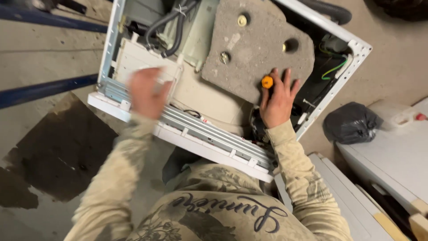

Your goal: Repairing the internal components of a washing machine using a screwdriver.

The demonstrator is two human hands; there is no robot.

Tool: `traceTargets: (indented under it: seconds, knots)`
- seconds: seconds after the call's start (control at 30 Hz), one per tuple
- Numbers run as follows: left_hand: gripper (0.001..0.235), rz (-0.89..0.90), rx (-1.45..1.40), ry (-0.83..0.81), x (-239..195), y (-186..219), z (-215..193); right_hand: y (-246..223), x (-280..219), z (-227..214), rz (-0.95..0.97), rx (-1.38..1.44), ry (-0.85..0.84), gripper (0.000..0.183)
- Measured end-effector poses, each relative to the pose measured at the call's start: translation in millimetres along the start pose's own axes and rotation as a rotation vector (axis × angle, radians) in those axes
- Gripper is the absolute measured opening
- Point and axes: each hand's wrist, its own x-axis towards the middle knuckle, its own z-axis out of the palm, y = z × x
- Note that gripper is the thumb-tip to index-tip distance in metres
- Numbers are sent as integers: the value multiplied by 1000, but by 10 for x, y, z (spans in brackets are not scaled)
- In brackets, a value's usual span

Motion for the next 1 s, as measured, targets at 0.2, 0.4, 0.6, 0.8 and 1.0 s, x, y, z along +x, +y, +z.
traceTargets:
  seconds: [0.2,0.4,0.6,0.8,1.0]
  knots:
    - [52,-248,241,222,-1224,-968,-617,-96,-240,-668,86,130,-58,61]
    - [64,-389,-311,274,-1359,-1126,-542,215,-1655,-970,512,574,98,55]
    - [46,-454,-806,294,-1475,-1802,-398,216,-3030,-294,1199,1314,86,56]
    - [49,-567,-1087,313,-1331,-1869,-382,-73,-2936,-138,1110,1541,35,58]
    - [57,-823,-1338,376,-1256,-1774,-312,-110,-2967,36,1298,1769,157,50]
